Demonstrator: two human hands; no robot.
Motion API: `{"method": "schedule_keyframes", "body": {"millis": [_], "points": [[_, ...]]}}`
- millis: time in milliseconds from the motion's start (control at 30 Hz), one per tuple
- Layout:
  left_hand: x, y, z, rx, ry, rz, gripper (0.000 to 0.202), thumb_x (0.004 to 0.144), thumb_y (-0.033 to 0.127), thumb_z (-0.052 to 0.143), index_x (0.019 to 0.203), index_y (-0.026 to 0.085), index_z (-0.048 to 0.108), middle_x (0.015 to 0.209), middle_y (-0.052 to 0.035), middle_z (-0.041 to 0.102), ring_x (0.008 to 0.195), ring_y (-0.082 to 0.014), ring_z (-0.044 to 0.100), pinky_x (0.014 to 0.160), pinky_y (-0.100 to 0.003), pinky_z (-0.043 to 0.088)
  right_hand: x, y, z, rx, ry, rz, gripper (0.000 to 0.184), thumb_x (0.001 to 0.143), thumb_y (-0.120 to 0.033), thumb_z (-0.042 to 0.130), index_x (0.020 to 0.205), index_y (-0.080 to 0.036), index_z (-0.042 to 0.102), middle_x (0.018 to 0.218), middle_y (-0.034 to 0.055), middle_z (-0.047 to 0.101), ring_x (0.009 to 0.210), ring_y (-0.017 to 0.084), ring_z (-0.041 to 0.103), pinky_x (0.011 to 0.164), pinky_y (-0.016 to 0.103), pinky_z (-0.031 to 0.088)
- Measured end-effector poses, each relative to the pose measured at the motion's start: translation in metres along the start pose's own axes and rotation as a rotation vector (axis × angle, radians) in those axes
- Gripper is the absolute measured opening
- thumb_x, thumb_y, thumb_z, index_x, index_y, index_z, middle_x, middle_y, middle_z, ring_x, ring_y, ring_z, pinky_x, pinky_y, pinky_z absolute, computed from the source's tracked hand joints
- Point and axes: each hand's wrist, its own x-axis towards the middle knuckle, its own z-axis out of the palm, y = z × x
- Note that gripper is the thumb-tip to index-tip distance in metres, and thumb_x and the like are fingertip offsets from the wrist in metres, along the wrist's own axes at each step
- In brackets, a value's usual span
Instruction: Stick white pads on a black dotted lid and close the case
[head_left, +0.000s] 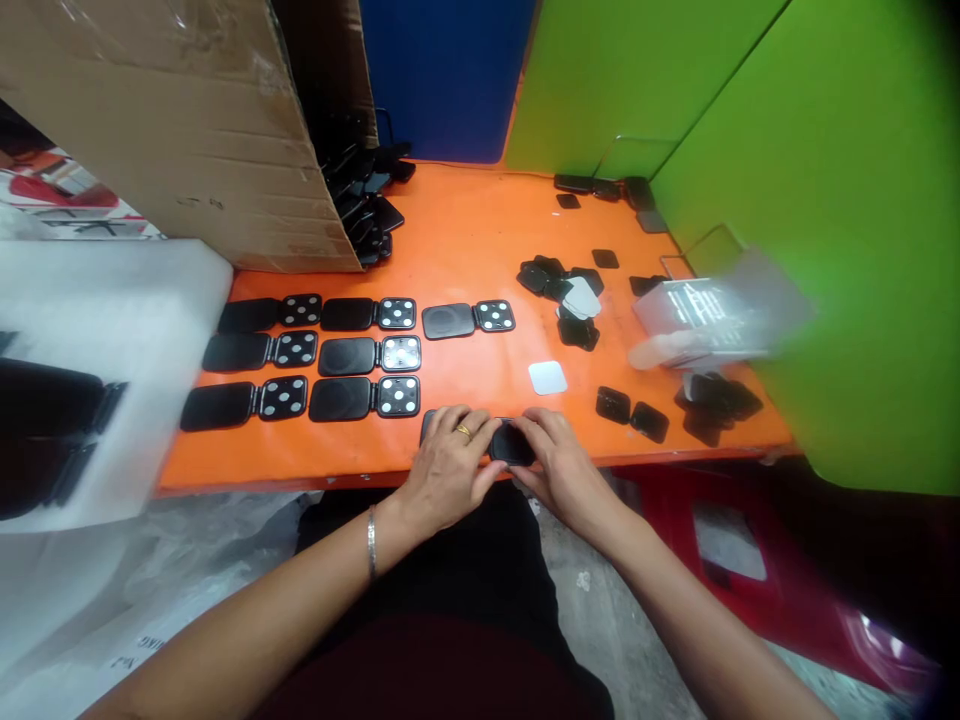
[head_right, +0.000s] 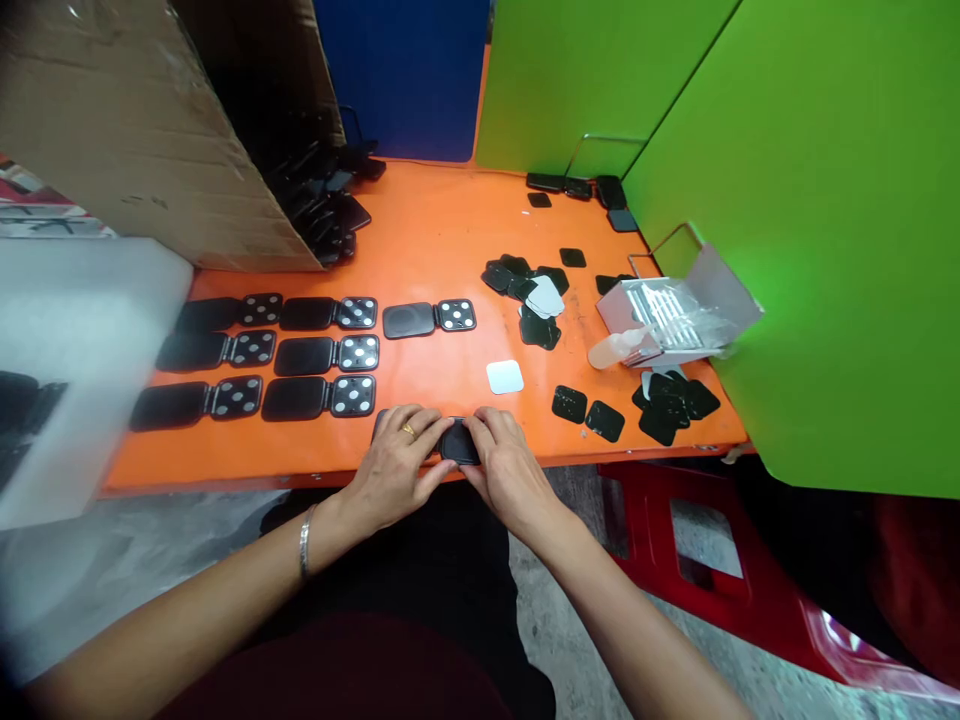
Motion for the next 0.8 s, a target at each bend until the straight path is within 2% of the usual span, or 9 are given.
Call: {"method": "schedule_keyframes", "body": {"millis": [267, 367, 467, 600, 700, 800], "points": [[0.001, -0.001, -0.002, -0.007, 0.008, 0.003, 0.043, 0.085, 0.031, 0.064, 0.124, 0.018, 0.054, 0.117, -0.0095, 0.060, 0.109, -0.0278, 0.048, 0.097, -0.046, 0.039, 0.009, 0.004, -0.008, 0.075, -0.089, 0.000, 0.040, 0.081, -0.019, 0.065, 0.117, -0.017, 0.050, 0.112, 0.0127, 0.051, 0.100, 0.028, 0.053, 0.085, 0.047, 0.053], [0.000, -0.002, -0.001, -0.022, 0.017, 0.002, 0.042, 0.085, 0.031, 0.064, 0.124, 0.018, 0.054, 0.117, -0.0091, 0.060, 0.109, -0.0275, 0.048, 0.096, -0.046, 0.040, 0.007, 0.005, -0.006, 0.073, -0.059, -0.021, 0.039, 0.082, -0.021, 0.065, 0.118, -0.017, 0.050, 0.111, 0.0128, 0.051, 0.101, 0.028, 0.053, 0.085, 0.047, 0.053], [0.000, -0.003, 0.000, -0.052, 0.029, 0.001, 0.043, 0.085, 0.031, 0.064, 0.124, 0.018, 0.052, 0.116, -0.0092, 0.060, 0.109, -0.0269, 0.049, 0.097, -0.045, 0.040, 0.000, 0.005, -0.003, 0.055, 0.026, -0.045, 0.038, 0.087, -0.023, 0.060, 0.123, -0.018, 0.050, 0.113, 0.0138, 0.052, 0.103, 0.028, 0.053, 0.086, 0.047, 0.053], [-0.001, -0.004, 0.001, -0.076, 0.047, -0.031, 0.054, 0.084, 0.033, 0.067, 0.131, 0.018, 0.045, 0.118, -0.0110, 0.058, 0.109, -0.0273, 0.050, 0.096, -0.046, 0.042, -0.018, 0.004, 0.002, -0.050, 0.126, -0.124, 0.047, 0.091, -0.020, 0.055, 0.136, -0.016, 0.042, 0.125, 0.0171, 0.052, 0.115, 0.029, 0.048, 0.095, 0.049, 0.049], [-0.001, -0.005, 0.001, -0.083, 0.060, -0.036, 0.056, 0.083, 0.036, 0.068, 0.131, 0.018, 0.045, 0.119, -0.0111, 0.058, 0.108, -0.0271, 0.051, 0.095, -0.044, 0.043, -0.031, 0.003, 0.008, -0.178, 0.097, -0.208, 0.047, 0.090, -0.014, 0.051, 0.137, -0.015, 0.045, 0.134, 0.0164, 0.051, 0.127, 0.032, 0.039, 0.101, 0.053, 0.042], [-0.001, -0.006, 0.001, -0.095, 0.055, -0.009, 0.049, 0.085, 0.037, 0.066, 0.127, 0.019, 0.050, 0.117, -0.0104, 0.059, 0.108, -0.0265, 0.052, 0.096, -0.044, 0.043, -0.037, 0.003, 0.011, -0.283, 0.056, -0.218, 0.050, 0.087, -0.007, 0.045, 0.137, -0.015, 0.048, 0.136, 0.0145, 0.052, 0.132, 0.033, 0.035, 0.102, 0.056, 0.038]]}}
